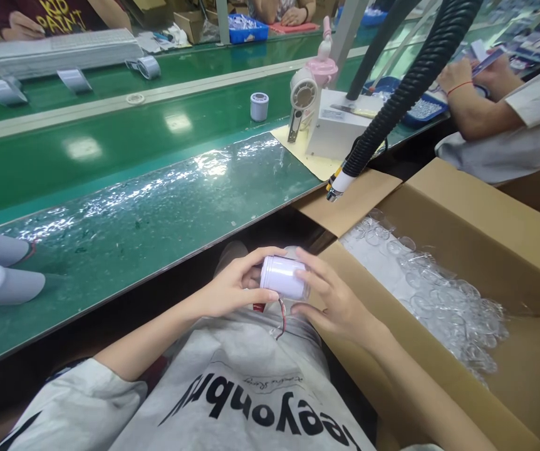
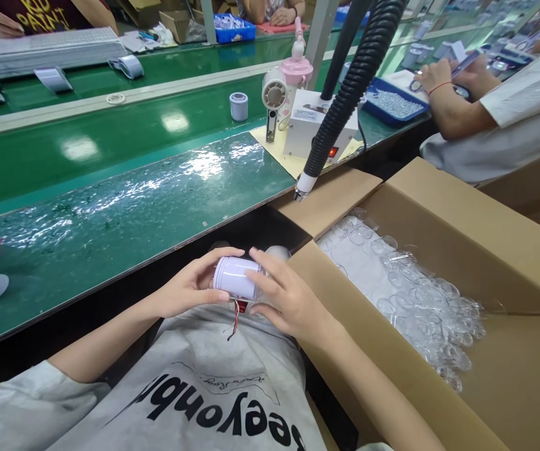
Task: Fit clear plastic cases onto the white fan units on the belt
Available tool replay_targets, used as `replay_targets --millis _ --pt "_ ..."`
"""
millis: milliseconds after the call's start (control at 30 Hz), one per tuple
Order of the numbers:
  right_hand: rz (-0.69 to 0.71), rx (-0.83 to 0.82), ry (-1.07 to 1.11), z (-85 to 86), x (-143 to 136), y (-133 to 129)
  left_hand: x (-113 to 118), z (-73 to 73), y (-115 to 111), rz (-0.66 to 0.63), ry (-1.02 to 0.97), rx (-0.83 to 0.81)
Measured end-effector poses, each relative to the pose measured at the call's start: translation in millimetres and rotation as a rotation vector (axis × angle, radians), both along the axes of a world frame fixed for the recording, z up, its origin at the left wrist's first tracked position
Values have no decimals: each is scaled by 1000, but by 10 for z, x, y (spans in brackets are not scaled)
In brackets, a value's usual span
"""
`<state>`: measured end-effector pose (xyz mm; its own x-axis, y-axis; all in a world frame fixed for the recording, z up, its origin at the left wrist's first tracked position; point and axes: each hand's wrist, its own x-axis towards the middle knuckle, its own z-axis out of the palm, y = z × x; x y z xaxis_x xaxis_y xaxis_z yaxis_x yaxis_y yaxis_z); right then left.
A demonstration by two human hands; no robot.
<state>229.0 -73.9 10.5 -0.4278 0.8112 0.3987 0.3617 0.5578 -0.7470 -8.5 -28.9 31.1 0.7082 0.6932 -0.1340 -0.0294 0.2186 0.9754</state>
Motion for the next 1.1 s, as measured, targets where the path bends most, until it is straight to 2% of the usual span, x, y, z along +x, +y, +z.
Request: replay_targets --millis 67,200,233,300,433,600,700,800,900,1000,1100 --pt "26 -19 24 6 18 -6 -6 -3 15 -17 -10 12" --pt "53 -494 371 40 -19 -26 -10 -1 48 -62 -82 94" --pt "64 -586 449 44 -35 -31 -10 -3 51 -69 -90 83" --pt "69 -665 529 42 -55 -42 -13 -12 48 -72 -94 25" --pt "49 -704 488 15 -52 -47 -17 -56 37 -67 -65 -55" --pt "-50 -788 512 -92 -89 -31 10 -157 49 -93 -22 -112" --pt "-5 -883 650 -213 -98 -18 51 -217 73 -73 55 -181" --pt "41 -893 727 -269 -45 -17 118 -231 111 -82 118 -198" --pt "-13 -821 663 -216 0 -65 226 -184 112 -115 125 -129" --pt "-110 -701 528 -159 2 -154 345 -161 70 -48 186 2" --pt "-198 -649 513 -152 -28 -248 390 -173 29 20 242 129"
